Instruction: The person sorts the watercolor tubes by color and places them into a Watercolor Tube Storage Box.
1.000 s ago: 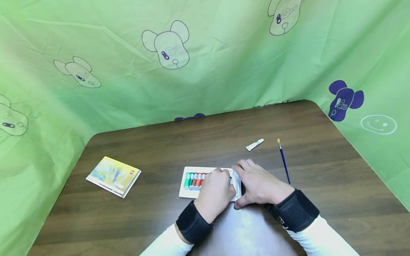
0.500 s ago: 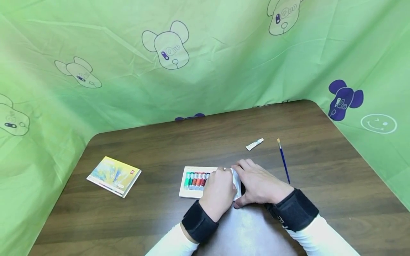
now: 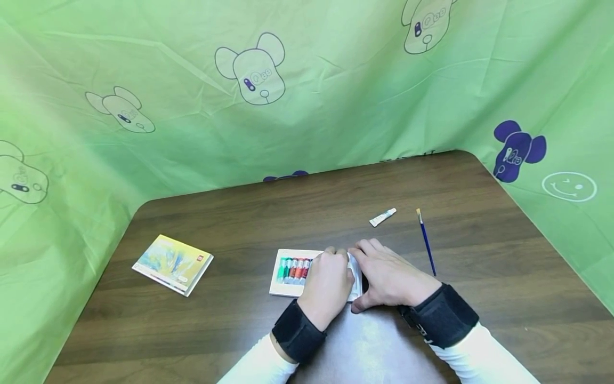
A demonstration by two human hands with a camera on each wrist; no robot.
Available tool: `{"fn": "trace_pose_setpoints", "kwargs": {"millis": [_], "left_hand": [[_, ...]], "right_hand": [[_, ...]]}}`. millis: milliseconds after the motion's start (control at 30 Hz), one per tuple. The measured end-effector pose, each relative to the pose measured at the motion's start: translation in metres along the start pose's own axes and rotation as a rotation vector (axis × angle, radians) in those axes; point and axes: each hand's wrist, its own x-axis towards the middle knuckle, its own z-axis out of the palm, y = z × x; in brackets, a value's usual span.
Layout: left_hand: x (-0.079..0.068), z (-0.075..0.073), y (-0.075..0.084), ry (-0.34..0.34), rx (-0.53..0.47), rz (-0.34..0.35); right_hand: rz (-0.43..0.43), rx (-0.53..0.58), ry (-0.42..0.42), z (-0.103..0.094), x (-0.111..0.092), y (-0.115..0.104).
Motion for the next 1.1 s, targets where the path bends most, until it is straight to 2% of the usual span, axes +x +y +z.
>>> {"fn": "trace_pose_setpoints", "kwargs": {"millis": [200, 333, 467, 600, 833, 1100], "left_hand": [[-0.001, 0.003, 0.001, -0.032, 0.010, 0.008], [-0.002, 0.001, -0.002, -0.057, 0.076, 0.093], [-0.002, -0.006, -0.008, -0.125, 0.146, 0.189], [-0.002, -0.010, -0.016, -0.173, 0.161, 0.229], [-0.004, -0.009, -0.025, -0.154, 0.145, 0.242], [-0.005, -0.005, -0.032, -0.132, 0.094, 0.344]], "right_hand": [[-0.004, -0.008, 0.003, 0.001, -0.001, 0.000], [-0.015, -0.008, 0.007, 0.001, -0.001, 0.000], [-0.012, -0.010, 0.002, 0.000, -0.001, 0.000], [0.008, -0.009, -0.017, 0.000, -0.001, 0.000], [0.013, -0.017, -0.031, -0.002, 0.000, 0.001], [0.004, -0.023, -0.029, -0.001, 0.000, 0.000]]}}
